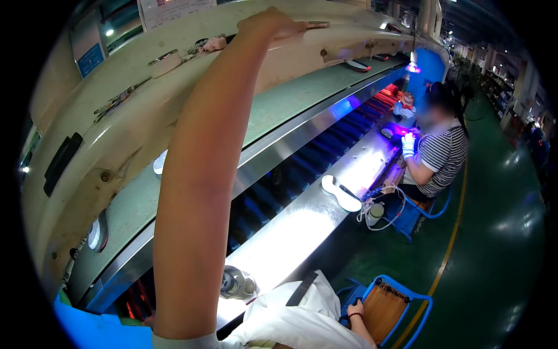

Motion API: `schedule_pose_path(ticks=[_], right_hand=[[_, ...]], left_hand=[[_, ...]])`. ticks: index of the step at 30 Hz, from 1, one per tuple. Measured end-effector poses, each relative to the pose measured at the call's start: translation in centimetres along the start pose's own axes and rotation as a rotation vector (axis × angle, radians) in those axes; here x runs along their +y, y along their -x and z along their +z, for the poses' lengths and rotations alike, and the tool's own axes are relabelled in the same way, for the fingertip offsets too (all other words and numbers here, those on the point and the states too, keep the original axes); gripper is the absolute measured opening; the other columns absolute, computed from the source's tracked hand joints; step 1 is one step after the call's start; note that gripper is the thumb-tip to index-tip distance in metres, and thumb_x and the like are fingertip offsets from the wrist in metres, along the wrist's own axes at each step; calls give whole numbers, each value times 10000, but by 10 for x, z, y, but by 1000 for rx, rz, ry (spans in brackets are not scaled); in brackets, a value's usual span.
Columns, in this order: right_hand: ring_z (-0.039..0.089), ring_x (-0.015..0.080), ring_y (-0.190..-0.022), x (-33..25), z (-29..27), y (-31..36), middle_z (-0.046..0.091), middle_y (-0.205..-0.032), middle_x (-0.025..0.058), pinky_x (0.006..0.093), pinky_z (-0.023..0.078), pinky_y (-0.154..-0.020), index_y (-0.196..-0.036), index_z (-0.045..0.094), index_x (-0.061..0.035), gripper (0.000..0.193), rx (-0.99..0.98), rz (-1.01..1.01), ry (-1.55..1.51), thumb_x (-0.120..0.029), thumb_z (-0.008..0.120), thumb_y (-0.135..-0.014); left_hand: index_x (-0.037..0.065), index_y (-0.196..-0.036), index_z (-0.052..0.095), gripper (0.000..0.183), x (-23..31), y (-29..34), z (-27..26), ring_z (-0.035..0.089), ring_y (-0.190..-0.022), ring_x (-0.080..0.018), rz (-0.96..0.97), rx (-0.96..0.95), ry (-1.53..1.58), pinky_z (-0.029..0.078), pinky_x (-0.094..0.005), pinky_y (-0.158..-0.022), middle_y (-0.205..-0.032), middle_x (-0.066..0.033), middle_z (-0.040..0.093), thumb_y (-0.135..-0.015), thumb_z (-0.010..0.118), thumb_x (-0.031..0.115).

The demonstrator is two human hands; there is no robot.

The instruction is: The person picks up a slipper from the conveyor belt and applies glue to the sole using a brush. They rotate the slipper to cover different areas and then place it back on the belt.

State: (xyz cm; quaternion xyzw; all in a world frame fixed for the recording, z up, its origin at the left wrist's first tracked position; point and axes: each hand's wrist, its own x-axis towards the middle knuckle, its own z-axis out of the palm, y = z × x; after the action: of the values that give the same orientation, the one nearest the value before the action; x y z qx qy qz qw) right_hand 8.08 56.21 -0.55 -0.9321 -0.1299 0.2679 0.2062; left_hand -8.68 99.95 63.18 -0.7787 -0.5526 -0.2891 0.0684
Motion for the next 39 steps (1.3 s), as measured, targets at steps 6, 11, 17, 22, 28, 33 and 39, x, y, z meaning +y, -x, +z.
schedule_pose_path(ticks=[6,11,17,22,28,33,39], right_hand=[[442,312,-1032,-68,-30,-17,454,-1117,199,344,351,-884,-1177,384,-46,523,-166,28,24,-151,494,-677],[423,310,-1056,-145,-30,-56,446,-1116,216,323,329,-906,-1159,401,-17,551,-208,-305,106,-147,484,-631],[460,283,-1020,-244,-43,-121,483,-1081,191,310,353,-883,-1106,467,-33,473,-422,-604,270,-186,502,-660],[515,256,-948,-283,-52,-184,543,-990,147,296,391,-828,-960,564,-58,335,-632,-827,365,-239,508,-684],[542,268,-887,-283,-59,-236,571,-926,155,310,413,-769,-866,603,-47,334,-972,-771,851,-307,501,-682],[536,229,-911,-273,-52,-256,566,-981,125,282,402,-790,-1003,561,-64,454,-1027,-680,1215,-347,556,-648],[454,250,-1043,-264,-28,-274,466,-1134,131,305,344,-889,-1082,499,-70,505,-1082,-948,1255,-369,485,-675]], left_hand=[[19,-1114,428,822,-1,-2,-7,454,-1043,-263,-50,-106,34,351,-393,-842,-1119,-123,482,-564,566,613],[-37,-1021,447,714,13,29,-7,466,-967,-301,86,338,-232,386,-368,-780,-1006,-167,512,-579,632,492],[-7,-934,472,603,19,39,-10,442,-972,-306,300,599,-441,365,-382,-804,-945,-156,514,-544,675,406],[21,-863,475,529,13,38,-8,442,-932,-299,380,717,-469,354,-388,-799,-865,-126,507,-509,700,343],[29,-845,464,524,12,42,-9,449,-893,-287,285,631,-446,356,-367,-781,-841,-109,503,-511,716,345],[23,-856,441,563,15,45,-9,459,-846,-296,265,584,-409,378,-360,-732,-820,-117,502,-509,723,365],[-12,-866,428,617,9,42,-7,476,-829,-293,96,487,-312,393,-343,-714,-836,-156,501,-531,712,421]])
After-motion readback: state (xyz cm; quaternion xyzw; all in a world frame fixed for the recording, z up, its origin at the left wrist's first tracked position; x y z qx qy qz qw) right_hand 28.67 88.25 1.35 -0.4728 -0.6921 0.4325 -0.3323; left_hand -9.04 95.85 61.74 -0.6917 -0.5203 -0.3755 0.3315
